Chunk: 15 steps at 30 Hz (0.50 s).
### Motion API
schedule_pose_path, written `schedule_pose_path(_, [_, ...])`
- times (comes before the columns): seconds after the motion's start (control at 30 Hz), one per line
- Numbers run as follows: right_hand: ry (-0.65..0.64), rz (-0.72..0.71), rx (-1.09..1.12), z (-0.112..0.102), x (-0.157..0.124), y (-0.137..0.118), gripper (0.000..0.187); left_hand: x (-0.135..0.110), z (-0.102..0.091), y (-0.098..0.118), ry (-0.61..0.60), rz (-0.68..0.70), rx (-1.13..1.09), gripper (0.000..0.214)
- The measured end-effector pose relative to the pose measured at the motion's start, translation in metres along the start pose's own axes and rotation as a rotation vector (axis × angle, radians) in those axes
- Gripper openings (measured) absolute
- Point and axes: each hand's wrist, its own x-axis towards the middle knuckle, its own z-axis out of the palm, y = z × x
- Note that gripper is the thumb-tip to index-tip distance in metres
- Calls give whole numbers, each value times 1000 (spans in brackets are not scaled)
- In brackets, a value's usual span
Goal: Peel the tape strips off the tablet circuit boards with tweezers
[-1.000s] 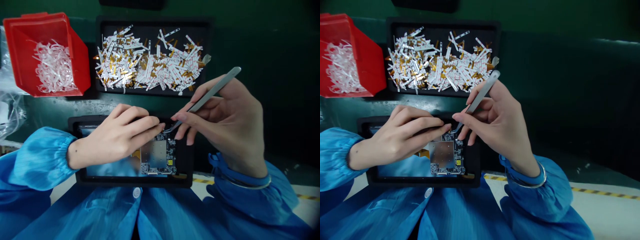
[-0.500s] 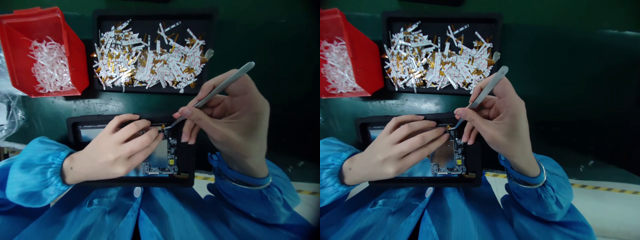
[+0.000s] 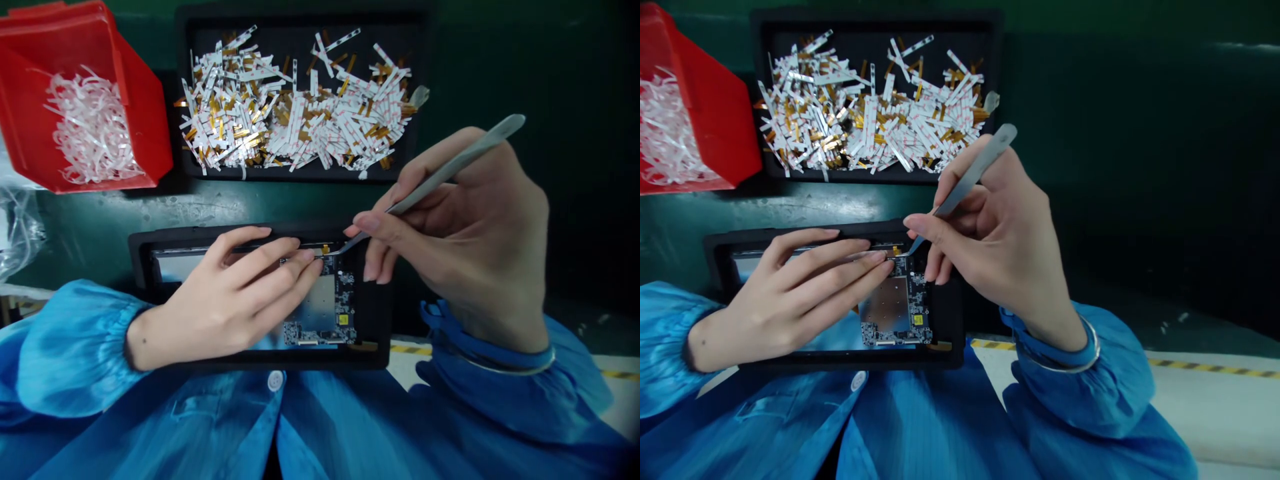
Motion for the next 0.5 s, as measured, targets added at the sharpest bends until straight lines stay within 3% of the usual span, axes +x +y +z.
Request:
schedule_pose_path(0.13, [-1,-17,-19,-1,0,0,33,2,2,-3,-22,-26,11,34])
schedule_pose_path(0.3, [53,-75,-72,4,-3,-2,30,6,2,-13,-14,77,27,32])
schedule_pose_path(0.43, [326,-244,-150,2,-25,-6,16,5,3,-17,-32,70,-2,34])
schedule_pose_path(0.5, [438,-296,-222,-5,-48,-10,26,2,5,-17,-37,33,-24,36])
